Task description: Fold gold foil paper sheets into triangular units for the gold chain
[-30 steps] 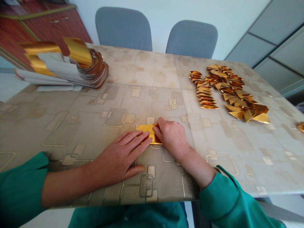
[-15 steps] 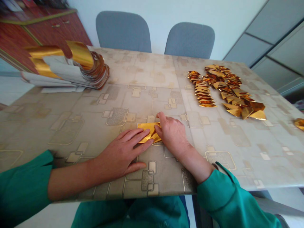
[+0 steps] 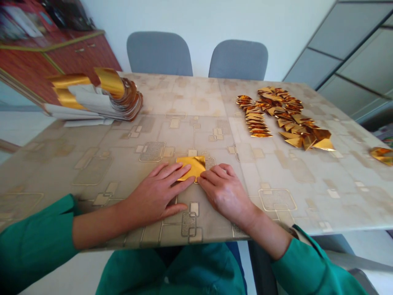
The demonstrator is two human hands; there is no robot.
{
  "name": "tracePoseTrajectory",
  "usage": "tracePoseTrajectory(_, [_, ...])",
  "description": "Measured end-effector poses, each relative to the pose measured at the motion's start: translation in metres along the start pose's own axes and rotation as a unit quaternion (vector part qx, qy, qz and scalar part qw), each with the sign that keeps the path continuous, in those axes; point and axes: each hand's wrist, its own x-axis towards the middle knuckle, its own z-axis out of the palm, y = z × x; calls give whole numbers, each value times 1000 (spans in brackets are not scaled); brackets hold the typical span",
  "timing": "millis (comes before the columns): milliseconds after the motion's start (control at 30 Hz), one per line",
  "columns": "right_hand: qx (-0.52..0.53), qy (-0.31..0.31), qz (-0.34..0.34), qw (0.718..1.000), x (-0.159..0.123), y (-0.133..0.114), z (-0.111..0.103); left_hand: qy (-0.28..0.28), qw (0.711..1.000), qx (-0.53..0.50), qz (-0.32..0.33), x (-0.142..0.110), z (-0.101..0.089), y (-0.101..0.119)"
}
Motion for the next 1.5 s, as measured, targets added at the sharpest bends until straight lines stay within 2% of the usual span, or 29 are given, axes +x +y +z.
tracePoseTrajectory(233, [-8, -1, -13, 1000, -3, 5, 1, -14, 999, 29, 10, -2, -2, -5])
tracePoseTrajectory(600, [-9, -7, -29, 1000, -5, 7, 1, -23, 997, 44, 59, -32, -15, -37])
tracePoseTrajectory(667, [-3, -8, -33, 999, -4, 7, 1, -15, 996, 49, 72, -28, -18, -36])
tracePoseTrajectory(733, [2, -6, -33, 999, -2, 7, 1, 20, 995, 50, 82, -18, -18, -30])
tracePoseTrajectory(800, [2, -4, -33, 999, -2, 7, 1, 58, 992, 50, 97, -6, -15, -23])
tracePoseTrajectory(867, [-3, -5, -36, 999, -2, 7, 1, 62, 989, 39, 128, 4, -8, -16])
tracePoseTrajectory(1067, [-21, -23, -39, 999, -9, 9, 0, 24, 995, 1, 99, 5, 5, -14])
tracePoseTrajectory(1267, [-27, -27, -20, 999, -21, 10, 0, 38, 996, -35, 67, -4, 3, -19])
tracePoseTrajectory(1500, [-9, -50, -18, 999, -23, 10, -7, 52, 996, -28, 74, -13, 4, -27])
